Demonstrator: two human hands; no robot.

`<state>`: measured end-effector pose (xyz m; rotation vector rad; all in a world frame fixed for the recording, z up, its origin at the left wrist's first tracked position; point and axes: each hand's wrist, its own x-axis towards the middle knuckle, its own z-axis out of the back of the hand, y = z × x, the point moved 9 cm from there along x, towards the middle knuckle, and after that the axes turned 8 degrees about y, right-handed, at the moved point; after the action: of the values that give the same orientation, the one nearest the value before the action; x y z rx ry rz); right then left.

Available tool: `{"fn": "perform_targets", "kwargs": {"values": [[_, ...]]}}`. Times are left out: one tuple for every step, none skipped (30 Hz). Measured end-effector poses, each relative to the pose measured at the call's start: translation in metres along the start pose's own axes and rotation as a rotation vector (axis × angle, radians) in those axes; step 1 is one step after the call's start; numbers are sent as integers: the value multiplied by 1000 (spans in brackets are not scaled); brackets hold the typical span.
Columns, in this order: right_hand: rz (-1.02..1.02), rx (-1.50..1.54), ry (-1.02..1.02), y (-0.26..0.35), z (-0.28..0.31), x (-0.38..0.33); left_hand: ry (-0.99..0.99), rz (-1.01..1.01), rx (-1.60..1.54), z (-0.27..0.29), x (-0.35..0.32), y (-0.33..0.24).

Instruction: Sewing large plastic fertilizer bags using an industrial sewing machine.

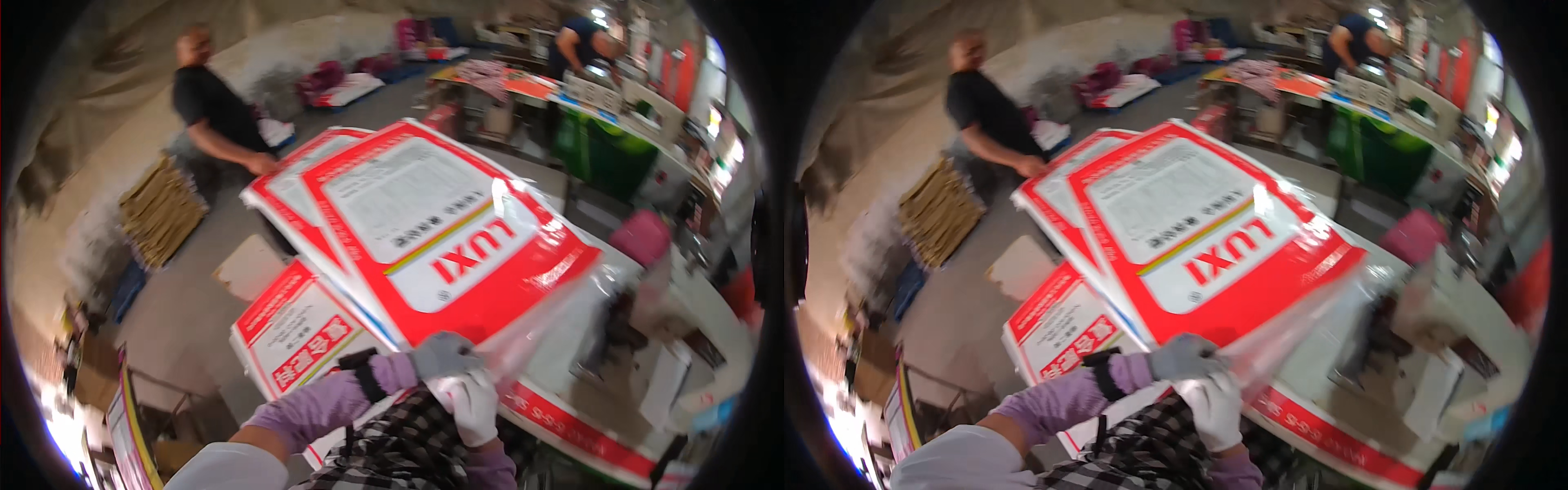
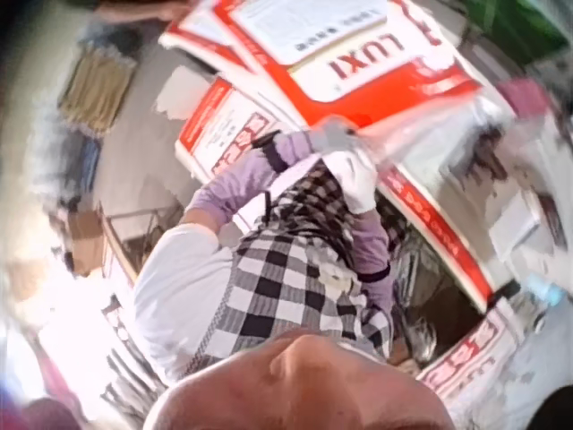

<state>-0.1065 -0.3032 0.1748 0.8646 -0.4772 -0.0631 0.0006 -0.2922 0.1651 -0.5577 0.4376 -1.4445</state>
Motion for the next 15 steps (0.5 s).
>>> {"fn": "perform_targets", "kwargs": {"values": [[22, 173, -25, 9, 19, 7, 110, 291, -160, -5, 6, 21], [-99, 420, -28, -28, 17, -3, 140, 235, -132, 7, 10, 12], [-474, 1031, 29, -41, 10, 3, -31, 223, -137, 31, 1, 5], [-149, 448, -44, -38, 44, 23, -108, 291, -175, 47, 6, -15], [124, -490, -13, -45, 32, 36, -203, 204, 66, 68, 13, -48], [-331, -302, 21, -76, 13, 46, -221, 133, 186, 81, 17, -75], [-420, -548, 218, -165, -40, 15, -177, 23, 247, 67, 31, -112], [-246, -492, 640, -83, -52, 49, -114, 87, 345, 65, 5, -95], [-284, -498, 615, -107, -37, 44, -39, 76, 358, 57, -8, -106], [-228, -541, 580, -141, -29, 33, 30, 84, 416, 46, -25, -108], [-147, -575, 545, -168, -28, 28, 63, 52, 519, 47, -55, -108], [-59, -600, 521, -179, -26, 20, 78, 100, 538, 53, -85, -101], [-154, -1000, 373, -120, 65, 55, 14, 184, 569, 72, -124, -89], [-426, -647, -216, -153, 151, 26, 41, 232, 549, 80, -142, -89], [-630, -207, -783, -169, 198, -8, -58, 297, 599, 95, -166, -89]]}}
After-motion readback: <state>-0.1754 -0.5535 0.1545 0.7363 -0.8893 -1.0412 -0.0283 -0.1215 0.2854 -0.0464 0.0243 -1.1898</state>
